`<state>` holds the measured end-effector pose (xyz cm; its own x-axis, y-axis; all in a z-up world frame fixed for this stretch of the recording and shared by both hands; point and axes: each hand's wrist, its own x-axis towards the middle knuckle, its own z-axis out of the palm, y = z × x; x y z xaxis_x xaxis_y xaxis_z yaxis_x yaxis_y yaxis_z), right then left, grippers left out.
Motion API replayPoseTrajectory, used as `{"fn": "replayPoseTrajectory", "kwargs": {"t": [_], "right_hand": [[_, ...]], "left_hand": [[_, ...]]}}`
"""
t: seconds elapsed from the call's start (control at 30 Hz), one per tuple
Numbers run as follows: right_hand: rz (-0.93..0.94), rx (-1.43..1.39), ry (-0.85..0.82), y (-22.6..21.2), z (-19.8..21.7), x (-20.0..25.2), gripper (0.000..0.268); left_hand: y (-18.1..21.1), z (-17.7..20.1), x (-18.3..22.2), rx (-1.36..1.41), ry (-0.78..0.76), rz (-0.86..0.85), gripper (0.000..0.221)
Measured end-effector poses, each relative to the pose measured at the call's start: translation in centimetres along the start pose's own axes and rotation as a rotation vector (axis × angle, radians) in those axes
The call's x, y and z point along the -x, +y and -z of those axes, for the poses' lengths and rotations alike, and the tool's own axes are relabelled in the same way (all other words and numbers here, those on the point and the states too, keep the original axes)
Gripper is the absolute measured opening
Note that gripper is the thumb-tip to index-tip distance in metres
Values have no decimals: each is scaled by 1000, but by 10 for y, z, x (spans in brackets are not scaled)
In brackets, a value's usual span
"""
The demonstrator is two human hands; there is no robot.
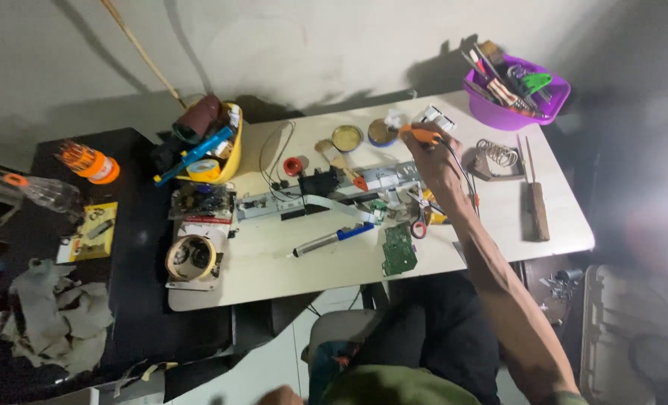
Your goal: A person is inspecting a circuit board and using a soldering iron to desolder components on a workbench.
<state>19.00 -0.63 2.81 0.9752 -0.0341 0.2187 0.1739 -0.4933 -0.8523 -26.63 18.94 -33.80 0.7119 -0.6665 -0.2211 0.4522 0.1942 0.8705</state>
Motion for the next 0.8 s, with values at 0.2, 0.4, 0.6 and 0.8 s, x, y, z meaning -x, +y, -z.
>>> {"fn": "replayPoseTrajectory", "kwargs": {"t": [0.2,0.4,0.6,0.8], "right_hand": [[42,-26,66,-57,63,70,21],[-10,-555,181,-24,94,125,25],[-247,-1146,254,47,110,165,28],[-265,-1337,292,77,127,189,28]], "left_hand": [[332,-36,-28,-35,-133,251,37],[409,-88,-86,-824,956,-442,32],[365,-75,-121,-1182,1013,-229,62],[361,-82,-142,-1349,1080,-211,55]]}}
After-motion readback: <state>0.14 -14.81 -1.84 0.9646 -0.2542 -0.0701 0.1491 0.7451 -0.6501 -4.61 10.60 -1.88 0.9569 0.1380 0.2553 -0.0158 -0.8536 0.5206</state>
